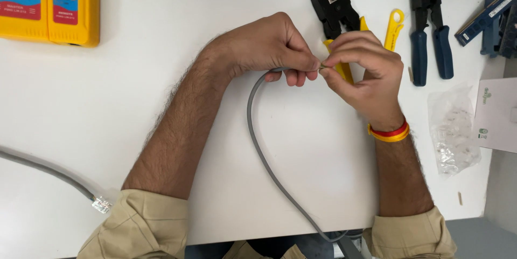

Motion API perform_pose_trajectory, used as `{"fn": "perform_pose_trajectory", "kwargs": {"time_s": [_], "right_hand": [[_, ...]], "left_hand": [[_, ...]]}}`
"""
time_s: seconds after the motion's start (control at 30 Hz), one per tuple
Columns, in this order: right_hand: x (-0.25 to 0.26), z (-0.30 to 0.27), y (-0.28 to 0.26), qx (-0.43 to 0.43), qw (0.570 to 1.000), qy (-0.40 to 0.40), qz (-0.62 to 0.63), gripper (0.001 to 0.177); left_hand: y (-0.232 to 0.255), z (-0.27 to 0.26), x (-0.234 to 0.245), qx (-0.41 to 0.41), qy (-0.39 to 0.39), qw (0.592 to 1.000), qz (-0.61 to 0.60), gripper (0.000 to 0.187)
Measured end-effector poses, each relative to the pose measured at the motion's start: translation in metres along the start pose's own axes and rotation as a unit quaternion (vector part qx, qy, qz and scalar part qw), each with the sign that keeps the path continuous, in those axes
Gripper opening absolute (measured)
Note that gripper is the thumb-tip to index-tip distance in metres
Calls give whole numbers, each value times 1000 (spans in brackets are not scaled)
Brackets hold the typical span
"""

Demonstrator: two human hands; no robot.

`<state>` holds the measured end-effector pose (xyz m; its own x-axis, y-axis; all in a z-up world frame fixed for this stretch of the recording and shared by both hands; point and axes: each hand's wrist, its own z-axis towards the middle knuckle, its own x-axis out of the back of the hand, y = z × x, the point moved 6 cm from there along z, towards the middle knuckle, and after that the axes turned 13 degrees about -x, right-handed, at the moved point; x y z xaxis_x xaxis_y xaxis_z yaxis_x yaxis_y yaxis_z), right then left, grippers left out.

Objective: Manually sort and align ethernet wires and use a crimping tool to secure the RJ45 connector.

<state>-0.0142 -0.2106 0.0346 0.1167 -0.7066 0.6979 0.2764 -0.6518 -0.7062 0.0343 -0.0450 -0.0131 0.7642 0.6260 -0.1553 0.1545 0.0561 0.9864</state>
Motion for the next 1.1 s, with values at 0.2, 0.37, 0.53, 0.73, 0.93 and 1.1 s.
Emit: {"fn": "perform_pose_trajectory", "kwargs": {"time_s": [0.2, 0.37, 0.53, 0.73, 0.93, 1.1], "right_hand": [[6, -2, 16, -39, 996, -19, 72, 30], [7, 2, 21, -152, 968, -30, 198, 15], [7, -2, 33, -244, 931, -56, 264, 12], [-1, -2, 40, -228, 948, -47, 217, 6], [2, -1, 42, -217, 949, -47, 223, 6], [33, -4, 17, -203, 975, 85, 8, 21]], "left_hand": [[-3, 4, -1, -29, 21, 999, -14, 18], [0, 12, -6, -83, 71, 993, 34, 19], [-4, 14, -4, -90, 93, 991, 34, 14], [-1, 13, -6, -82, 88, 992, 38, 14], [-5, 15, -4, -83, 87, 992, 28, 15], [-5, 17, -4, -50, 123, 991, 26, 17]]}}
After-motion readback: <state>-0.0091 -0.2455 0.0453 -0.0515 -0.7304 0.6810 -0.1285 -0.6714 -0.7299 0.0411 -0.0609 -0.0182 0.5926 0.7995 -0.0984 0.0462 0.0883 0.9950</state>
